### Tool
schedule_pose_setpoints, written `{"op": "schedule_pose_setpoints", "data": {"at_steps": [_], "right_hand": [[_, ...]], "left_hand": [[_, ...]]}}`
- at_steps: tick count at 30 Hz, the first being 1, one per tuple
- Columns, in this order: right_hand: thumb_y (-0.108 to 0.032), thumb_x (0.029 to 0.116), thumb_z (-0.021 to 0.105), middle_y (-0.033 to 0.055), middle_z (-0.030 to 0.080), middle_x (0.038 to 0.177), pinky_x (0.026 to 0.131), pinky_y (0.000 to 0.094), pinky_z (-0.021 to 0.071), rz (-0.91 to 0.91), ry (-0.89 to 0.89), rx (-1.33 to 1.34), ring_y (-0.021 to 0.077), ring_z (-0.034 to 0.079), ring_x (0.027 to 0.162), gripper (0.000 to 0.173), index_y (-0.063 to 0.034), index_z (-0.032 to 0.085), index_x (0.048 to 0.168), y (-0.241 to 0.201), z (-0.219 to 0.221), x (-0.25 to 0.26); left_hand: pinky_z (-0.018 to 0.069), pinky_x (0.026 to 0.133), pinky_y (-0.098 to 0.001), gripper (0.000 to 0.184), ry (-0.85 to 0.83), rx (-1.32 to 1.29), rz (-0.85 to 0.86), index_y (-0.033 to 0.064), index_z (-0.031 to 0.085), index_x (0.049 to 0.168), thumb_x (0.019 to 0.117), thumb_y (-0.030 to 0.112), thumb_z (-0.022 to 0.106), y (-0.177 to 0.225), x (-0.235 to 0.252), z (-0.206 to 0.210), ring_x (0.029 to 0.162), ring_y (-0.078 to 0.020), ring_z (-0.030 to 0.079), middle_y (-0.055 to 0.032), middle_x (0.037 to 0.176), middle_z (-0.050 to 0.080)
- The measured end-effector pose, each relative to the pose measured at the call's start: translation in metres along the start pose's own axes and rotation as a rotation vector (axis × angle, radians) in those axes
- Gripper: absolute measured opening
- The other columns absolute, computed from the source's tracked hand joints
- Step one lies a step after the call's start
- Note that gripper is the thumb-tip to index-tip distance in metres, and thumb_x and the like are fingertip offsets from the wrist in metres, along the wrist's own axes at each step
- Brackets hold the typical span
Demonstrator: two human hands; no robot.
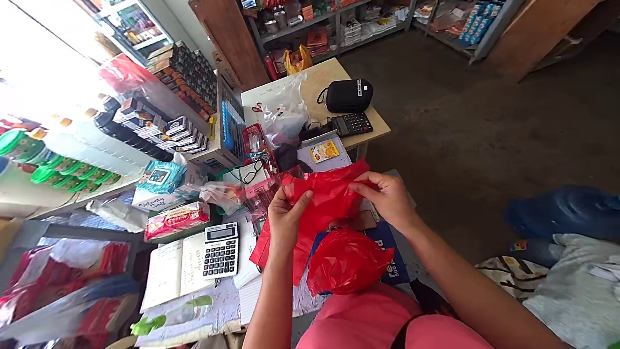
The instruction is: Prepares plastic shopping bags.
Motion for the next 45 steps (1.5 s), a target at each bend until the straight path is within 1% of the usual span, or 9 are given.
{"op": "schedule_pose_setpoints", "data": {"at_steps": [3, 7, 11, 16, 23, 29, 36, 41, 45], "right_hand": [[-0.031, 0.0976, 0.070, -0.0008, 0.074, 0.088, 0.079, 0.0256, 0.0568, -0.099, -0.036, -0.011, 0.0040, 0.067, 0.084, 0.023, -0.0095, 0.079, 0.096, -0.004, 0.001, 0.003], [-0.018, 0.0944, 0.074, 0.0002, 0.076, 0.103, 0.087, 0.0291, 0.0609, -0.176, -0.018, 0.079, 0.0089, 0.071, 0.096, 0.015, -0.0100, 0.077, 0.106, -0.009, -0.001, 0.007], [-0.024, 0.0988, 0.069, 0.0000, 0.075, 0.090, 0.078, 0.0209, 0.0572, -0.229, -0.028, 0.059, 0.0020, 0.068, 0.084, 0.021, -0.0057, 0.077, 0.096, -0.004, 0.002, 0.011], [-0.016, 0.0955, 0.073, 0.0018, 0.076, 0.103, 0.085, 0.0285, 0.0610, -0.244, -0.059, 0.145, 0.0102, 0.071, 0.095, 0.016, -0.0088, 0.079, 0.108, -0.001, 0.009, 0.020], [-0.021, 0.1013, 0.065, 0.0017, 0.074, 0.096, 0.082, 0.0236, 0.0578, -0.260, -0.105, 0.095, 0.0052, 0.068, 0.090, 0.020, -0.0064, 0.078, 0.104, 0.002, 0.023, 0.021], [-0.015, 0.0965, 0.071, 0.0037, 0.077, 0.098, 0.081, 0.0255, 0.0612, -0.225, -0.104, 0.228, 0.0090, 0.072, 0.089, 0.014, -0.0033, 0.077, 0.102, 0.009, 0.018, 0.030], [-0.013, 0.0943, 0.074, 0.0043, 0.074, 0.101, 0.082, 0.0286, 0.0613, -0.172, -0.097, 0.338, 0.0134, 0.070, 0.093, 0.012, -0.0053, 0.079, 0.102, 0.019, 0.015, 0.029], [-0.022, 0.0972, 0.070, -0.0036, 0.068, 0.086, 0.078, 0.0246, 0.0566, -0.087, -0.187, 0.478, 0.0062, 0.065, 0.083, 0.016, -0.0103, 0.073, 0.086, 0.024, 0.022, 0.028], [-0.046, 0.1009, 0.060, -0.0065, 0.069, 0.086, 0.097, 0.0355, 0.0541, 0.051, -0.367, 0.927, 0.0109, 0.067, 0.096, 0.031, -0.0221, 0.071, 0.085, 0.024, 0.034, 0.021]], "left_hand": [[0.0616, 0.083, -0.0370, 0.027, 0.067, 0.007, -0.007, -0.0037, 0.058, 0.108, 0.0865, -0.005, 0.075, 0.000, -0.003, -0.004, 0.089, -0.0203, 0.071, -0.0145, 0.098, 0.070], [0.0590, 0.097, -0.0410, 0.056, 0.004, 0.100, 0.047, 0.0013, 0.050, 0.145, 0.0928, -0.003, 0.069, 0.005, -0.008, 0.004, 0.112, -0.0262, 0.068, -0.0173, 0.129, 0.066], [0.0595, 0.093, -0.0368, 0.033, 0.011, 0.165, 0.078, -0.0024, 0.065, 0.128, 0.0958, 0.001, 0.067, 0.004, -0.013, 0.004, 0.102, -0.0211, 0.071, -0.0141, 0.116, 0.072], [0.0610, 0.074, -0.0308, 0.009, 0.135, 0.156, 0.082, -0.0026, 0.072, 0.097, 0.0958, 0.006, 0.069, -0.007, -0.021, -0.015, 0.075, -0.0129, 0.070, -0.0081, 0.085, 0.073], [0.0587, 0.082, -0.0306, 0.008, 0.115, 0.077, 0.136, 0.0032, 0.060, 0.092, 0.0927, -0.001, 0.067, -0.007, -0.026, -0.015, 0.095, -0.0145, 0.068, -0.0091, 0.106, 0.069], [0.0583, 0.091, -0.0364, 0.041, 0.056, 0.111, 0.063, -0.0035, 0.060, 0.135, 0.0942, -0.002, 0.066, -0.013, -0.021, -0.012, 0.099, -0.0200, 0.070, -0.0137, 0.110, 0.072], [0.0559, 0.074, -0.0240, 0.008, 0.085, 0.130, 0.057, 0.0019, 0.077, 0.095, 0.0948, 0.007, 0.070, -0.025, -0.023, -0.018, 0.078, -0.0075, 0.064, -0.0024, 0.086, 0.070], [0.0517, 0.062, -0.0189, 0.027, 0.053, 0.032, -0.003, 0.0106, 0.067, 0.079, 0.1041, 0.017, 0.057, -0.030, -0.026, -0.012, 0.064, -0.0005, 0.059, 0.0067, 0.069, 0.062], [0.0473, 0.067, -0.0172, 0.046, -0.129, -0.146, -0.095, 0.0222, 0.063, 0.069, 0.1025, 0.051, 0.053, -0.048, -0.031, -0.011, 0.068, 0.0028, 0.057, 0.0133, 0.068, 0.059]]}}
Point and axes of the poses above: each hand's wrist, its own x-axis towards the middle knuckle, its own z-axis out of the palm, y = z × x, the point moved 10 cm from there along x, towards the middle knuckle
